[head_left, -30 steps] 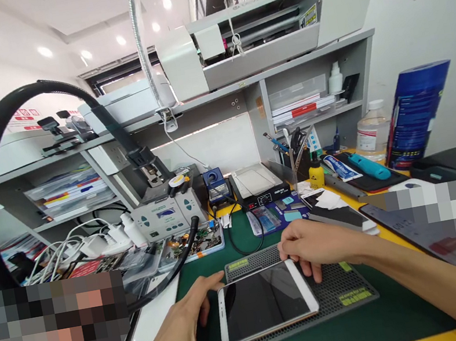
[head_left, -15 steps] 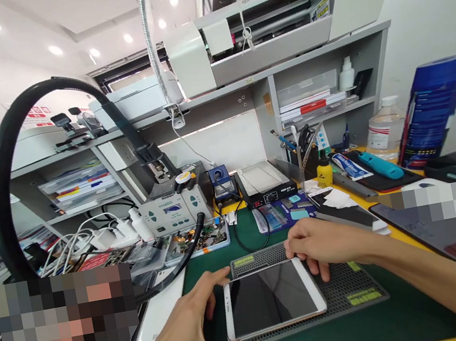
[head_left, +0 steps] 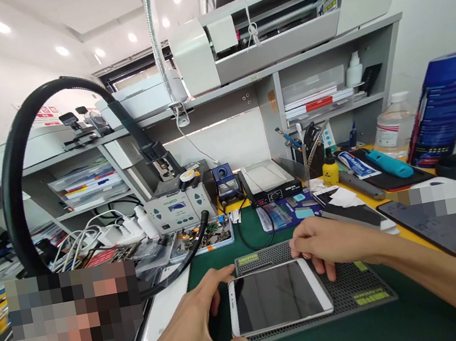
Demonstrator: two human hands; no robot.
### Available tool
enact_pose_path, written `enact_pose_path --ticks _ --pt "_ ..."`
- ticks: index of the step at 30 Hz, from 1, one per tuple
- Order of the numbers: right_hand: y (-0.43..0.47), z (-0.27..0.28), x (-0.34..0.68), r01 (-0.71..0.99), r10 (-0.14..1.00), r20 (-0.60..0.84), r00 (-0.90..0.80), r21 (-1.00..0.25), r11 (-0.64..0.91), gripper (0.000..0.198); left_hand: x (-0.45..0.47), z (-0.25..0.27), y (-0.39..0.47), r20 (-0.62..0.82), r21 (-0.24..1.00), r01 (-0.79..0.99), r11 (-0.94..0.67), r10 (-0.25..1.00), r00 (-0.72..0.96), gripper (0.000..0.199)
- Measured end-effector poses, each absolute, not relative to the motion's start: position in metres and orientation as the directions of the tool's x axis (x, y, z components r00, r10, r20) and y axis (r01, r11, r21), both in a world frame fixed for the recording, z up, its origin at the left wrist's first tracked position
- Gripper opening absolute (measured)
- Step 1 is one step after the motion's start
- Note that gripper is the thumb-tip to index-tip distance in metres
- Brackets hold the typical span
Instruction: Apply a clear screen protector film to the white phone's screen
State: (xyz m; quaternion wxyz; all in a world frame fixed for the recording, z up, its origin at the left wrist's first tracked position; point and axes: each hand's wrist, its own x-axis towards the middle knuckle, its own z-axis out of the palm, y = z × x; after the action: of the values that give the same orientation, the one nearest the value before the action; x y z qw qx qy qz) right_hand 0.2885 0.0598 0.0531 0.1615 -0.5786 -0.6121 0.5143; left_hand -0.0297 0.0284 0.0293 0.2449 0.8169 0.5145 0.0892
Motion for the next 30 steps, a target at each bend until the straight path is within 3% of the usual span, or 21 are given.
enact_pose_path --ticks 18,22,26,30 --pt "0.063 0.045 0.293 0.517 0.878 -0.355 -0.322 -0.842 -0.151 0.025 -0.026 0.041 0.027 -0.113 0.52 0.784 -0.339 0.883 0.456 0.088" --pt "0.06 0.053 0.294 0.542 0.87 -0.363 -0.333 -0.829 -0.138 0.036 -0.026 0.043 0.026 -0.12 0.521 0.786 -0.332 0.884 0.452 0.09" --pt "0.055 0.062 0.297 0.6 0.833 -0.353 -0.426 -0.8 -0.033 0.047 -0.025 0.046 0.025 -0.12 0.53 0.784 -0.324 0.886 0.448 0.092" --pt "0.051 0.062 0.299 0.558 0.804 -0.343 -0.485 -0.83 -0.017 0.071 -0.026 0.046 0.025 -0.074 0.542 0.764 -0.35 0.886 0.458 0.091"
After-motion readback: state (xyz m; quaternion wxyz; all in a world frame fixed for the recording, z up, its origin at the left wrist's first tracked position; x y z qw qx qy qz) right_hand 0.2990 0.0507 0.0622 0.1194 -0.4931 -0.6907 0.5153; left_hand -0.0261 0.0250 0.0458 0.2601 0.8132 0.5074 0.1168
